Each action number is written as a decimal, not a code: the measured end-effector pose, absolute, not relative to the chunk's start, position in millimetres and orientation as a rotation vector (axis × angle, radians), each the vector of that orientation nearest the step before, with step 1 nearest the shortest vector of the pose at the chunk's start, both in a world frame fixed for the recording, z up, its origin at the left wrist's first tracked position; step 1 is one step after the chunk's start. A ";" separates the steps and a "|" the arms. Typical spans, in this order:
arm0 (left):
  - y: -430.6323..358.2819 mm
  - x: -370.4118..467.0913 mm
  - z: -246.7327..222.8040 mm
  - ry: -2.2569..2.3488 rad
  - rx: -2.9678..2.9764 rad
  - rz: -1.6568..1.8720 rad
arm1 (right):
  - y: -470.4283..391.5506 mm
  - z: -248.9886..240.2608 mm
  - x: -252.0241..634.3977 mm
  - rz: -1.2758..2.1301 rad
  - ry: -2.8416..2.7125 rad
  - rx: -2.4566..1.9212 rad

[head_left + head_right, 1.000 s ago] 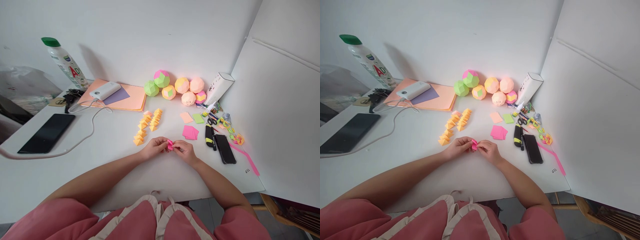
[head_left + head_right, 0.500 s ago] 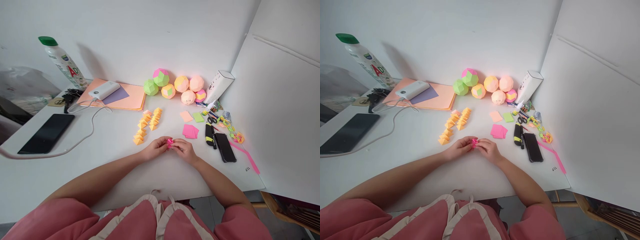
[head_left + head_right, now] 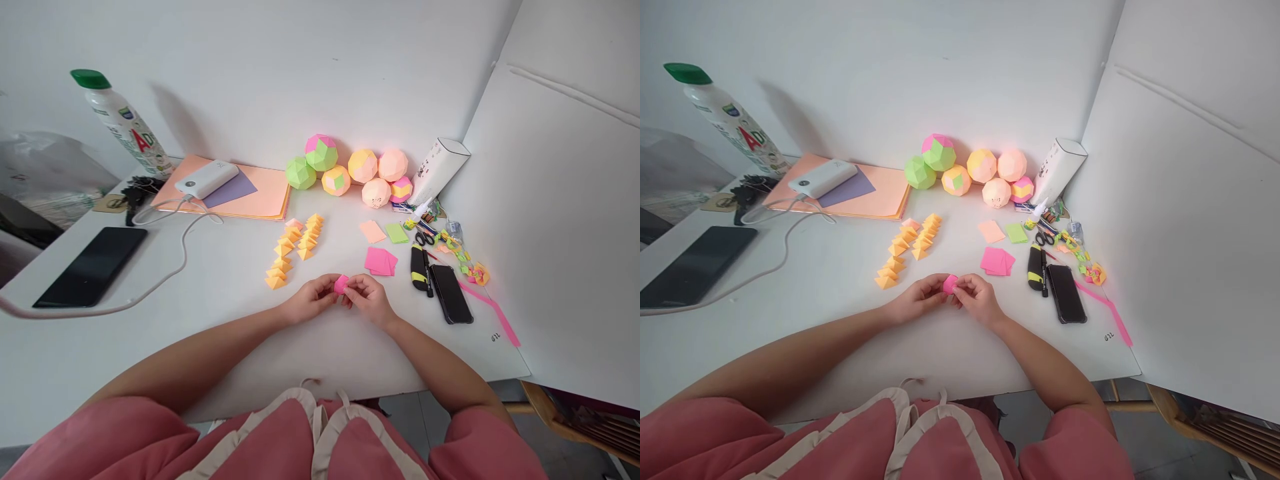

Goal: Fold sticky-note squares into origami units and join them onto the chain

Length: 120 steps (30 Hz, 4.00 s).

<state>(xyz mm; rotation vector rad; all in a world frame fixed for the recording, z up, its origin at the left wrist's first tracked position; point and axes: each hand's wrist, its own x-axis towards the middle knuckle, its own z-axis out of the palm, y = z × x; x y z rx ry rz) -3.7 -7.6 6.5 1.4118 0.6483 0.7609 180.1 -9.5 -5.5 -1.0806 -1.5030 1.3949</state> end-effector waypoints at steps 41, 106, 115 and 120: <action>-8.5 -3.9 -8.2 0.814 1.545 0.852 | -8.1 0.9 182.9 1.505 -1.540 -1.127; -7.1 -6.3 1.4 0.898 1.563 0.687 | -13.1 -3.0 180.0 1.457 -1.595 -1.151; -6.2 -9.2 -0.1 0.873 1.639 0.655 | -13.5 0.2 180.7 1.432 -1.683 -1.197; -6.3 -8.6 3.9 0.856 1.519 0.641 | -17.0 6.5 179.1 1.498 -1.632 -1.234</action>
